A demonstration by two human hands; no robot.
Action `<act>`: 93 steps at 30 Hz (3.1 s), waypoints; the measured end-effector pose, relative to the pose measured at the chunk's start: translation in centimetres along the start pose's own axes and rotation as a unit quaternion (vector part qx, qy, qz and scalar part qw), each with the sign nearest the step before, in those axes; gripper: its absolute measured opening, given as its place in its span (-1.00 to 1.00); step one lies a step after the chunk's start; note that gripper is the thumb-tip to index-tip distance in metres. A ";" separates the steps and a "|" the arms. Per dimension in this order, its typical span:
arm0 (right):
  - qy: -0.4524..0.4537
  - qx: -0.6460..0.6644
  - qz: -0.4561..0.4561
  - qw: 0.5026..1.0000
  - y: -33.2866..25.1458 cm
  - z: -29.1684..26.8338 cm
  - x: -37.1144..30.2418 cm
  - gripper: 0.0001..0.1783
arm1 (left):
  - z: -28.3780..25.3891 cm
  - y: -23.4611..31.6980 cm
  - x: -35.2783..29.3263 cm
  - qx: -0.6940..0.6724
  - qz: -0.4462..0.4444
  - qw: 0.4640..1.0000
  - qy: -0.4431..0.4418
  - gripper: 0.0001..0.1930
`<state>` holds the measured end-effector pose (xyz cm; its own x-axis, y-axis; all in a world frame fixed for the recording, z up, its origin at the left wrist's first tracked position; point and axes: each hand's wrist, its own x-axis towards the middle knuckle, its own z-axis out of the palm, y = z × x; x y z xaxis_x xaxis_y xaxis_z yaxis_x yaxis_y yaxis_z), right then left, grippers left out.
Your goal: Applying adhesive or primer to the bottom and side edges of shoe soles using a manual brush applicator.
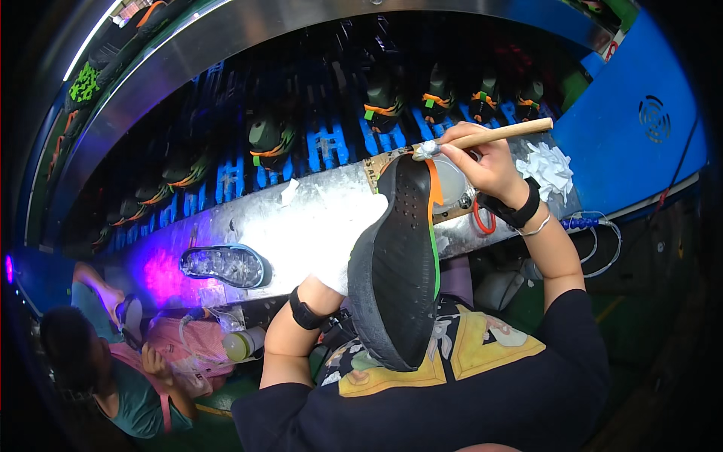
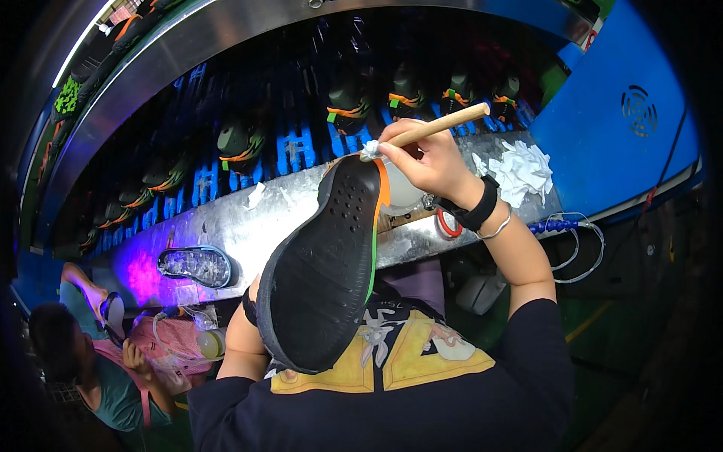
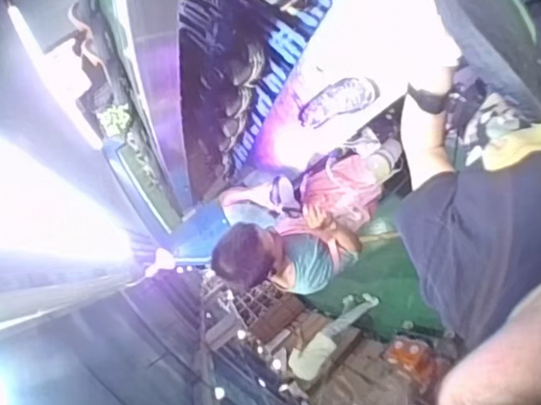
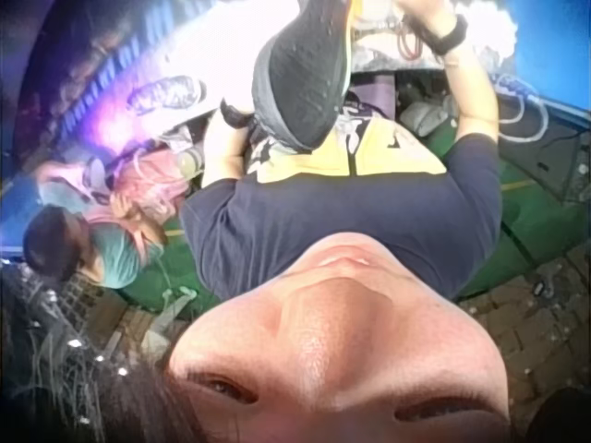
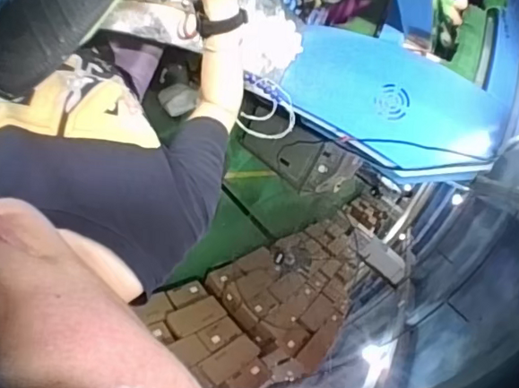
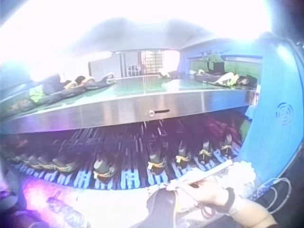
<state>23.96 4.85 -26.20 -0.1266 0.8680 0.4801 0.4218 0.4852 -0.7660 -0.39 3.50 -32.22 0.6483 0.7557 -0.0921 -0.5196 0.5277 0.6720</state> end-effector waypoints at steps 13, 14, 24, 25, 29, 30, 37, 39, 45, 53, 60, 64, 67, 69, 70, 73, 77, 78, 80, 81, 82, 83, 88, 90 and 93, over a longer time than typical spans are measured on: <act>0.048 -0.030 -0.033 0.998 0.0 0.1 -0.4 -0.94 | 0.0 0.5 1.0 0.097 0.017 0.995 0.019 -0.73; 0.047 -0.036 -0.023 0.998 -0.3 0.0 -0.4 -0.94 | -0.2 0.7 0.8 0.105 0.020 0.994 0.020 -0.73; -0.040 0.013 0.069 0.997 -2.2 -0.4 -1.5 -0.94 | 4.1 3.3 0.6 0.073 -0.010 0.995 0.063 -0.77; -0.059 0.030 0.094 0.993 -2.5 -0.5 -1.5 -0.93 | 3.8 3.2 0.6 0.076 -0.006 0.995 0.060 -0.77; 0.013 0.064 0.096 0.993 -2.8 -0.2 -0.8 -0.94 | 3.5 3.2 0.7 -0.001 -0.019 0.999 0.032 -0.74; 0.039 0.034 0.067 0.996 -2.7 -0.2 -0.6 -0.96 | 3.9 3.3 0.6 0.005 -0.040 0.999 0.031 -0.70; 0.044 -0.095 -0.156 0.982 -1.8 1.6 0.0 -0.96 | 4.3 4.0 1.6 0.079 -0.052 0.995 -0.020 -0.44; 0.021 -0.087 -0.118 0.989 -3.4 1.9 -0.8 -0.96 | 4.1 4.1 2.2 0.090 -0.045 0.995 -0.024 -0.43; -0.002 -0.101 -0.185 0.978 -4.9 1.9 -2.5 -0.92 | 4.0 4.6 3.2 0.115 -0.033 0.992 -0.024 -0.38; -0.040 -0.106 -0.157 0.981 -7.3 1.4 -3.7 -0.93 | 3.5 5.7 4.5 0.147 -0.010 0.989 -0.006 -0.36; -0.080 0.011 -0.096 0.992 -7.7 0.2 -4.1 -0.97 | 3.8 5.7 3.8 0.173 0.024 0.985 0.007 -0.56; 0.077 0.110 0.015 0.991 -4.6 -0.2 -2.2 -0.94 | 4.3 5.6 3.1 0.187 0.037 0.981 -0.022 -0.51; 0.148 0.126 0.017 0.981 -1.9 -0.2 -0.1 -0.92 | 4.7 5.3 2.7 0.177 0.007 0.983 -0.050 -0.41; 0.164 0.105 -0.003 0.981 -0.4 0.2 0.3 -0.93 | 5.1 5.5 2.6 0.183 0.004 0.982 -0.053 -0.38; 0.179 0.084 -0.020 0.980 0.1 0.4 0.5 -0.93 | 5.2 5.7 2.6 0.187 -0.002 0.981 -0.055 -0.35; 0.150 0.110 0.010 0.983 -0.1 0.9 -0.4 -0.94 | 5.1 5.8 2.7 0.183 -0.004 0.982 -0.045 -0.33; 0.139 0.230 0.051 0.962 -1.4 0.8 -1.3 -0.94 | 4.6 6.0 2.8 0.192 0.014 0.981 -0.035 -0.34; 0.138 0.272 0.054 0.951 -1.9 0.3 -1.5 -0.93 | 4.2 6.3 2.7 0.179 0.023 0.983 -0.036 -0.32; 0.177 0.269 0.053 0.945 -2.4 -0.6 -2.3 -0.90 | 4.0 7.4 2.5 0.153 0.039 0.987 -0.012 -0.40; 0.195 0.268 0.053 0.942 -2.4 -1.1 -2.9 -0.91 | 4.2 8.3 2.1 0.120 0.048 0.992 -0.005 -0.52; 0.211 0.267 0.058 0.939 -2.2 -1.5 -3.5 -0.91 | 5.1 9.7 1.8 0.169 0.124 0.976 0.051 -0.56; 0.228 0.266 0.063 0.935 -1.8 -1.8 -4.3 -0.91 | 5.9 11.1 1.5 0.215 0.198 0.950 0.106 -0.59; 0.261 0.237 0.089 0.932 -0.8 -2.6 -8.8 -0.89 | 8.7 19.0 1.6 0.268 0.489 0.828 -0.052 -0.56; 0.259 0.247 0.100 0.928 -1.2 -2.3 -10.0 -0.89 | 10.2 22.7 2.8 0.332 0.580 0.743 -0.026 -0.73; 0.275 0.247 0.101 0.924 -1.2 -2.4 -11.2 -0.88 | 12.9 25.8 8.0 0.503 0.703 0.486 0.123 -0.70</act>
<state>27.04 -5.72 -29.57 0.4424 0.8274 0.3458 -0.0924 0.4257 -0.9002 -1.46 18.11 -6.20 -0.1060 0.1833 0.9773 0.2639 -0.9424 0.2054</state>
